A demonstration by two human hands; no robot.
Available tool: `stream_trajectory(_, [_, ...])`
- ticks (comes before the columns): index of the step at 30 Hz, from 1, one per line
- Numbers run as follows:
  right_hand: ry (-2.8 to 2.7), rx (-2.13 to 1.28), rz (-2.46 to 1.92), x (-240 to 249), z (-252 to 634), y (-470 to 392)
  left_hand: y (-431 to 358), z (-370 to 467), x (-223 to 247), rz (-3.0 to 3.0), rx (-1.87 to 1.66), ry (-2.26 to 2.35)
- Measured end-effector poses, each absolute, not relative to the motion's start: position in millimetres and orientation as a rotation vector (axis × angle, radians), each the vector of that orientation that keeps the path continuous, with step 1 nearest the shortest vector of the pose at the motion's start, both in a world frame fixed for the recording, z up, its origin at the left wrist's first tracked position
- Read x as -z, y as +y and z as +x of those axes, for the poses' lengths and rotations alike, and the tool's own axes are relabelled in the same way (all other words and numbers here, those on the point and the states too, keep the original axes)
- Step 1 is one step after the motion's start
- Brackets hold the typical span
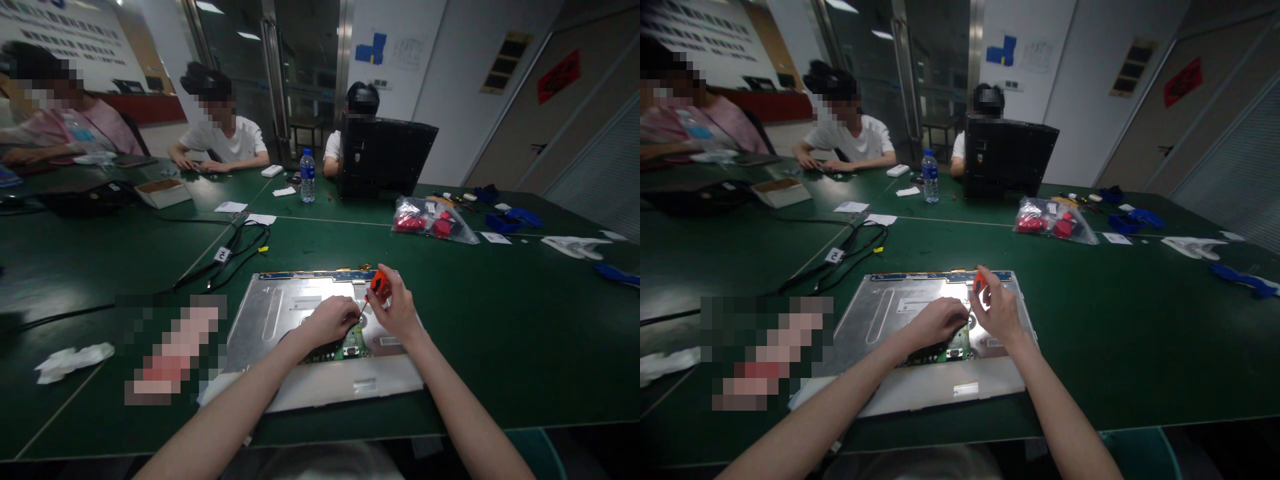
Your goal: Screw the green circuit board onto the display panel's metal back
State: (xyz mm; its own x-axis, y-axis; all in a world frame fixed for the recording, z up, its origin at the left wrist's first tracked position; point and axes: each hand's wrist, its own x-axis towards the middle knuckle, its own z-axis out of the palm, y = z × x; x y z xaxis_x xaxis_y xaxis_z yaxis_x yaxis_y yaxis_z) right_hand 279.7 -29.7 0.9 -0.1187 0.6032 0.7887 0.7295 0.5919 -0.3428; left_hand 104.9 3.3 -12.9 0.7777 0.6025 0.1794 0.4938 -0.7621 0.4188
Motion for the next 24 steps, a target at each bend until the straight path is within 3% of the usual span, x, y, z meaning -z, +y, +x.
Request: stream_trajectory(24, [-1.819, 0.101, -1.054, 0.1, 280.4, -30.5, 2.5, 105.8, 12.1, 2.569, -0.440, 0.873])
